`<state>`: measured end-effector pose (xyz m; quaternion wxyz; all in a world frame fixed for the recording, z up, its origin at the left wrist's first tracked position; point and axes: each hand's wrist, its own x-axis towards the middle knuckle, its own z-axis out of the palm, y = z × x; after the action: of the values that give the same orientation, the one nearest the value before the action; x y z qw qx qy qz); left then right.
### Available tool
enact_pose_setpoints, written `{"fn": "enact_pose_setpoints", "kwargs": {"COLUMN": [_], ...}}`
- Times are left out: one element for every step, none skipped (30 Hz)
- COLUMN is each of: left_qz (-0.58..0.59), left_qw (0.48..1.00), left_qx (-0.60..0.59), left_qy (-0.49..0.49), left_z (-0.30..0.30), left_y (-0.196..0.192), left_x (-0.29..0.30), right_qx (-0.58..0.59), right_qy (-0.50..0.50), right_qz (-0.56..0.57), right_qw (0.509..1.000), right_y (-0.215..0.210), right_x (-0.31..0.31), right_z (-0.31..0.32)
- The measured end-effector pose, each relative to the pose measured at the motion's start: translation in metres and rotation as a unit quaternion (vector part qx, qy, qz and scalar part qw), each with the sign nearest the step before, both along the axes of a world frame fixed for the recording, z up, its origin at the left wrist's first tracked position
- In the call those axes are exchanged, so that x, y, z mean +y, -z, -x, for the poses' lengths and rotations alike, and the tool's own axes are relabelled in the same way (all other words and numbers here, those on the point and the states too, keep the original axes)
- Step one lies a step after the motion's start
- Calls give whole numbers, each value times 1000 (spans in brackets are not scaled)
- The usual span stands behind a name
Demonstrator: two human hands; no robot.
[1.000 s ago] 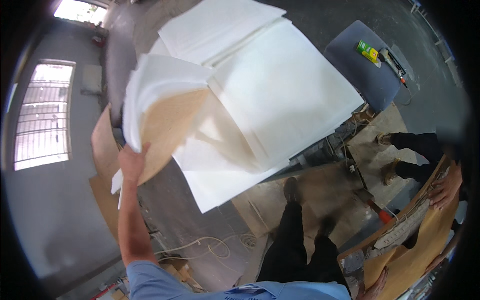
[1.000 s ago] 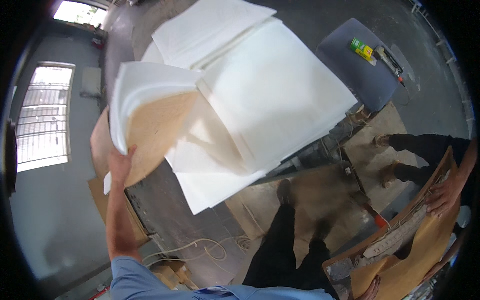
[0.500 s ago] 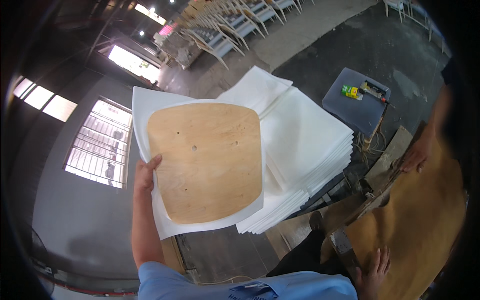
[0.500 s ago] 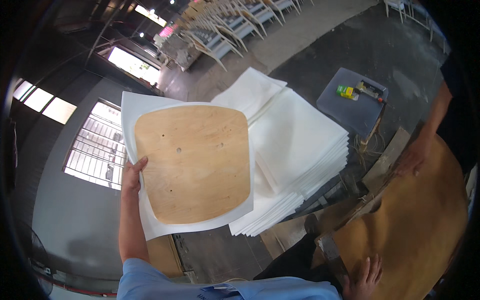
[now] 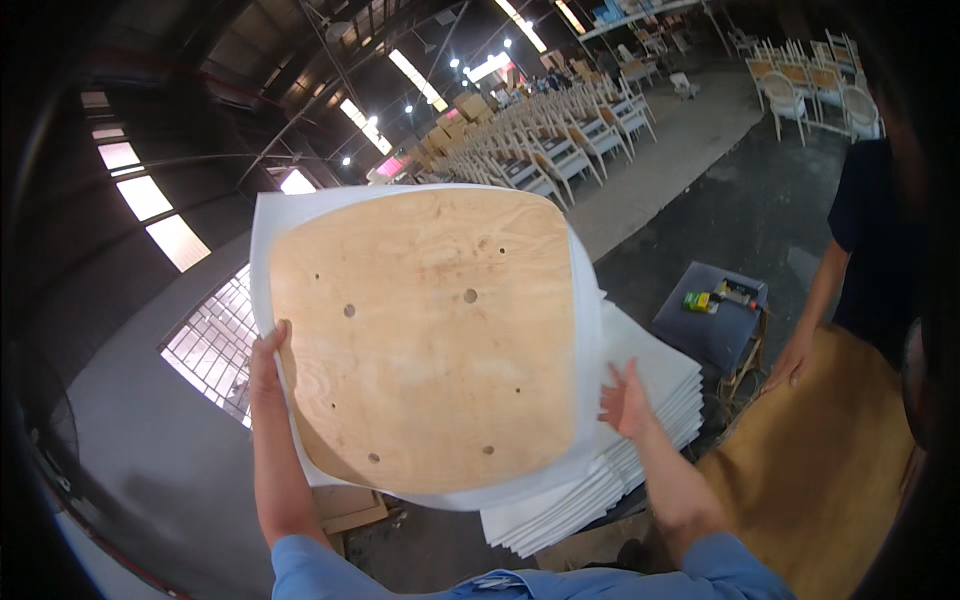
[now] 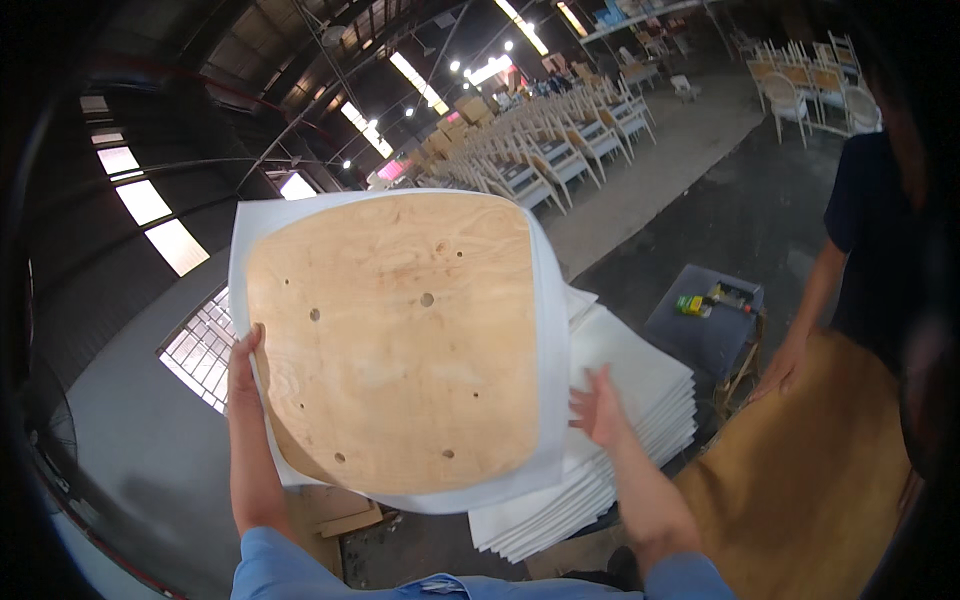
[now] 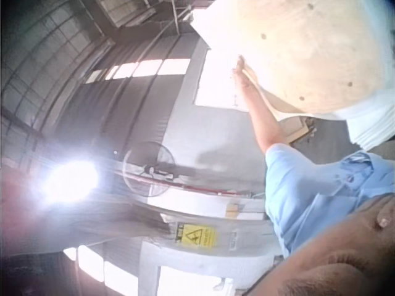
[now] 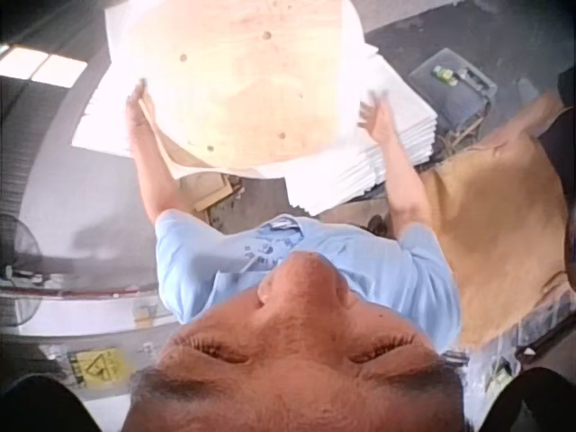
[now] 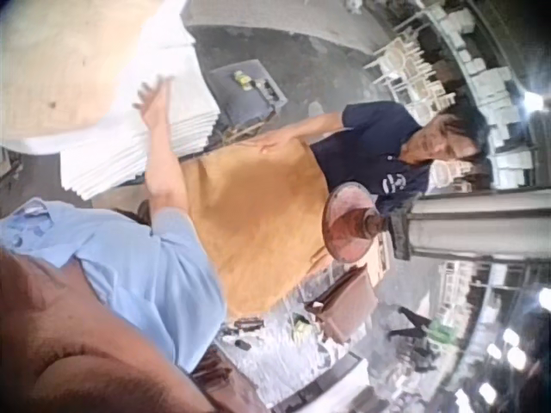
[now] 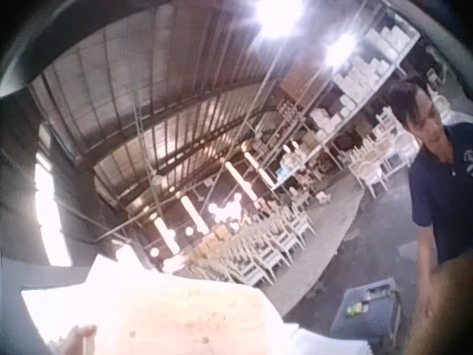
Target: The person staples white fabric to a chair base using a pneumatic staple gun while a coworker assists. They flip the chair, remove the covered seat, and prepare another base with a new fabric layer.
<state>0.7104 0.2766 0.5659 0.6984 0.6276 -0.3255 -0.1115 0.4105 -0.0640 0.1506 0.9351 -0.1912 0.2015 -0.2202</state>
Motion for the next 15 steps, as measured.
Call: {"fn": "enact_pose_setpoints", "kwargs": {"left_qz": [4,13,19,0,-8,-8,29,60,77,91,121,153,154,160,106], "left_qw": [999,997,997,994,992,991,985,975,969,964,964,962,957,952,959], "left_qx": [11,21,21,19,37,63,127,188,212,233,221,213,235,256,257], "left_qy": [-35,-69,-70,-105,-121,-121,-110,-104,-97,-93,-85,-74,-66,-53,-48], "left_z": [-10,-19,-30,-33,-38,-42,-43,-39,-39,-39,-36,-30,-20,-10,0], "left_y": [19,37,51,61,84,119,165,207,234,261,289,317,345,367,381], "left_x": [4,10,23,66,82,80,70,63,78,96,104,105,95,78,69], "right_qx": [-71,-143,-220,-387,-340,-283,-214,-89,-40,5,50,54,64,58,47], "right_qy": [16,31,35,-62,-92,-111,-126,-112,-105,-99,-88,-94,-98,-99,-105], "right_qz": [23,51,65,-33,20,88,157,283,328,368,413,448,490,583,667], "right_qw": [997,988,973,920,936,948,956,948,938,924,905,887,864,804,736], "right_y": [-7,-15,-20,-21,-25,-28,-33,-51,-71,-94,-122,-154,-191,-228,-263], "right_x": [1,2,11,39,36,21,5,0,5,13,16,14,9,4,4], "right_z": [-18,-31,-41,-49,-46,-34,-20,-18,-25,-36,-44,-50,-54,-58,-65]}}
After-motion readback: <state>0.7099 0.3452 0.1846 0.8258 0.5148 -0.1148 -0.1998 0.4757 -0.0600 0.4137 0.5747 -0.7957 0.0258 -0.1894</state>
